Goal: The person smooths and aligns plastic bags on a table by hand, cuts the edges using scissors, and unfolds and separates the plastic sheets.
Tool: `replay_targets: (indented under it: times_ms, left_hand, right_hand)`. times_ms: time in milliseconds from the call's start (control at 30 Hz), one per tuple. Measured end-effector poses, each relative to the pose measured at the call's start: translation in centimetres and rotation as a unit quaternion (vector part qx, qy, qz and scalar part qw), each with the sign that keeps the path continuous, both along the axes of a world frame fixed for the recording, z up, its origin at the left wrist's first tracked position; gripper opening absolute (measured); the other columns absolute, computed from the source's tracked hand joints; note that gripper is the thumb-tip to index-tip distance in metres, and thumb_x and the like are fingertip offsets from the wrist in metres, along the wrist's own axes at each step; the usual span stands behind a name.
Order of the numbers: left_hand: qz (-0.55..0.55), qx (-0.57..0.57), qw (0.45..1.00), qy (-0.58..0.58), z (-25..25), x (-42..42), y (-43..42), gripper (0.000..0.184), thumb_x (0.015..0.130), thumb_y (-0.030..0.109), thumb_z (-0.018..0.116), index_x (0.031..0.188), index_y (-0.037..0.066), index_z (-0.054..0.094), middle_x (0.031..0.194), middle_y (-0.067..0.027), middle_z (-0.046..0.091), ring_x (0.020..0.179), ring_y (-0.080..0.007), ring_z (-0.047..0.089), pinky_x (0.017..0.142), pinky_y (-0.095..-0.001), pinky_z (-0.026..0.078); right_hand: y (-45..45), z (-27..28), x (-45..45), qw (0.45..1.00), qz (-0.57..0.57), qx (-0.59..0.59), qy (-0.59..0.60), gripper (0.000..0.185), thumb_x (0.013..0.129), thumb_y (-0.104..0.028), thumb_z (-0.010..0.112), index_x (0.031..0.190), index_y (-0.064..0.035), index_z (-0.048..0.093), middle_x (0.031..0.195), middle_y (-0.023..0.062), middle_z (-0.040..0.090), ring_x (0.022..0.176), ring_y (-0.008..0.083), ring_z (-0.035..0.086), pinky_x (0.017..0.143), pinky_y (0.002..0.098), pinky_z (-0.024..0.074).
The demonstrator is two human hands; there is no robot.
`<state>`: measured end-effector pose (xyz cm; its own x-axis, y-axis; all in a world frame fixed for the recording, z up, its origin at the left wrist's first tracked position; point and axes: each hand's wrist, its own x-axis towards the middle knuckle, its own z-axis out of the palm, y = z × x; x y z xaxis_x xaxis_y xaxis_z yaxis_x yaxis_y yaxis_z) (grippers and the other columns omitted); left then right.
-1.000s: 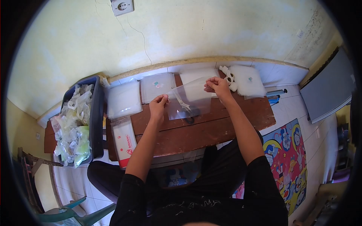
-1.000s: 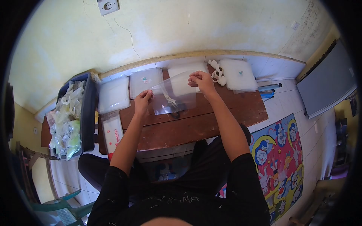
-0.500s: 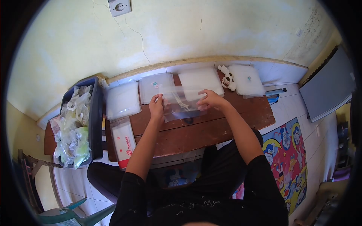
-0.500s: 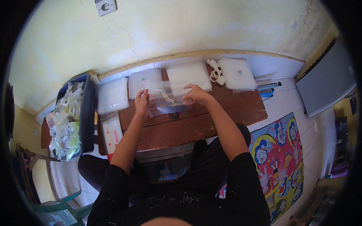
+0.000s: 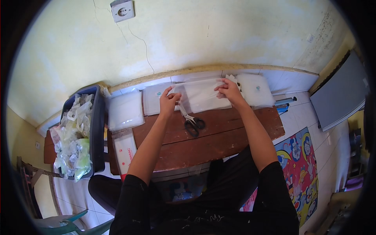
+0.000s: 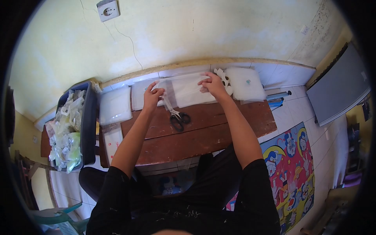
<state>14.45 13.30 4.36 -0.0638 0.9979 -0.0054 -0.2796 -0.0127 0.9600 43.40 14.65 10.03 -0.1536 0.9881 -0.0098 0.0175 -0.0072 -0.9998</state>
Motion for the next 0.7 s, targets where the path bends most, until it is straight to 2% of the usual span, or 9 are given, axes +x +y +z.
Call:
replay_targets:
  times_ms: [33, 100, 133, 200, 300, 400, 500, 633, 700]
  left_hand:
    - [-0.002, 0.001, 1.000, 0.001, 0.6, 0.4, 0.9, 0.036, 0.090, 0.010, 0.068, 0.124, 0.005, 0.058, 0.091, -0.0062, 0.070, 0.076, -0.0104, 0.064, 0.065, -0.0250, 0.049]
    - [0.002, 0.010, 1.000, -0.019, 1.5, 1.2, 2.2, 0.032, 0.085, 0.000, 0.071, 0.115, -0.003, 0.060, 0.087, -0.0083, 0.070, 0.077, -0.0133, 0.066, 0.065, -0.0252, 0.054]
    - [-0.002, 0.009, 1.000, -0.018, 2.0, 1.5, 2.5, 0.032, 0.085, 0.000, 0.071, 0.115, -0.003, 0.060, 0.087, -0.0083, 0.070, 0.077, -0.0133, 0.066, 0.065, -0.0252, 0.054]
    - [0.002, 0.010, 0.999, -0.042, 2.8, 2.2, 2.7, 0.023, 0.083, -0.001, 0.073, 0.104, -0.003, 0.065, 0.086, -0.0089, 0.070, 0.078, -0.0138, 0.067, 0.072, -0.0258, 0.056]
    - [0.011, 0.015, 0.998, -0.065, 2.4, 2.8, 3.0, 0.018, 0.082, -0.002, 0.074, 0.099, -0.002, 0.067, 0.085, -0.0082, 0.070, 0.078, -0.0136, 0.067, 0.076, -0.0260, 0.056]
    - [0.025, 0.001, 0.997, -0.067, 1.9, 3.2, 2.8, 0.017, 0.083, 0.003, 0.075, 0.098, -0.002, 0.068, 0.084, -0.0066, 0.070, 0.074, -0.0123, 0.065, 0.071, -0.0245, 0.055]
    - [0.023, -0.006, 0.998, -0.061, -1.1, 2.3, 4.1, 0.015, 0.087, 0.010, 0.074, 0.096, -0.002, 0.070, 0.083, -0.0049, 0.069, 0.071, -0.0106, 0.062, 0.065, -0.0235, 0.051]
    - [0.024, 0.003, 0.998, -0.064, 0.6, 3.0, 3.9, 0.019, 0.090, 0.018, 0.071, 0.094, -0.001, 0.071, 0.081, -0.0035, 0.068, 0.069, -0.0095, 0.060, 0.061, -0.0228, 0.048]
    - [0.059, 0.035, 0.997, -0.037, 2.6, 3.7, 4.3, 0.020, 0.093, 0.020, 0.068, 0.097, 0.000, 0.070, 0.082, -0.0041, 0.068, 0.069, -0.0112, 0.061, 0.062, -0.0243, 0.048]
  right_hand:
    - [0.3, 0.4, 0.4, 1.000, -0.002, 0.001, 0.001, 0.042, 0.086, 0.007, 0.056, 0.128, 0.0025, 0.052, 0.094, 0.0177, 0.069, 0.073, 0.0175, 0.068, 0.065, 0.0283, 0.0584]
    - [0.6, 1.0, 1.2, 0.999, -0.035, 0.020, 0.006, 0.034, 0.087, 0.004, 0.060, 0.121, 0.0051, 0.057, 0.092, 0.0164, 0.069, 0.073, 0.0180, 0.068, 0.064, 0.0274, 0.0587]
    - [0.8, 0.7, 1.6, 0.999, -0.039, 0.019, 0.007, 0.034, 0.087, 0.004, 0.060, 0.121, 0.0051, 0.057, 0.092, 0.0164, 0.069, 0.073, 0.0180, 0.068, 0.064, 0.0274, 0.0587]
    - [1.1, 0.1, 2.4, 0.999, -0.045, 0.014, -0.014, 0.024, 0.089, -0.001, 0.066, 0.111, 0.0057, 0.062, 0.088, 0.0141, 0.070, 0.071, 0.0168, 0.069, 0.062, 0.0250, 0.0578]
    - [1.2, -0.2, 3.0, 0.998, -0.054, 0.007, -0.012, 0.015, 0.089, 0.000, 0.066, 0.102, 0.0065, 0.065, 0.084, 0.0134, 0.070, 0.068, 0.0163, 0.068, 0.061, 0.0248, 0.0574]
    - [1.3, -0.1, 3.2, 0.999, -0.051, -0.002, -0.016, 0.011, 0.090, -0.004, 0.066, 0.096, 0.0057, 0.066, 0.082, 0.0124, 0.069, 0.066, 0.0155, 0.068, 0.059, 0.0246, 0.0569]
    - [1.0, 0.2, 3.0, 0.998, -0.045, -0.024, -0.047, 0.016, 0.092, -0.010, 0.066, 0.094, 0.0059, 0.068, 0.083, 0.0129, 0.070, 0.069, 0.0163, 0.069, 0.061, 0.0264, 0.0575]
    - [1.5, -0.7, 2.9, 0.998, -0.060, 0.023, -0.004, 0.020, 0.096, -0.013, 0.059, 0.100, 0.0050, 0.068, 0.089, 0.0138, 0.070, 0.069, 0.0169, 0.069, 0.061, 0.0265, 0.0571]
    - [1.8, -0.7, 2.8, 0.991, -0.089, 0.090, 0.051, 0.024, 0.099, -0.015, 0.054, 0.110, 0.0045, 0.064, 0.094, 0.0145, 0.070, 0.070, 0.0179, 0.069, 0.061, 0.0276, 0.0568]
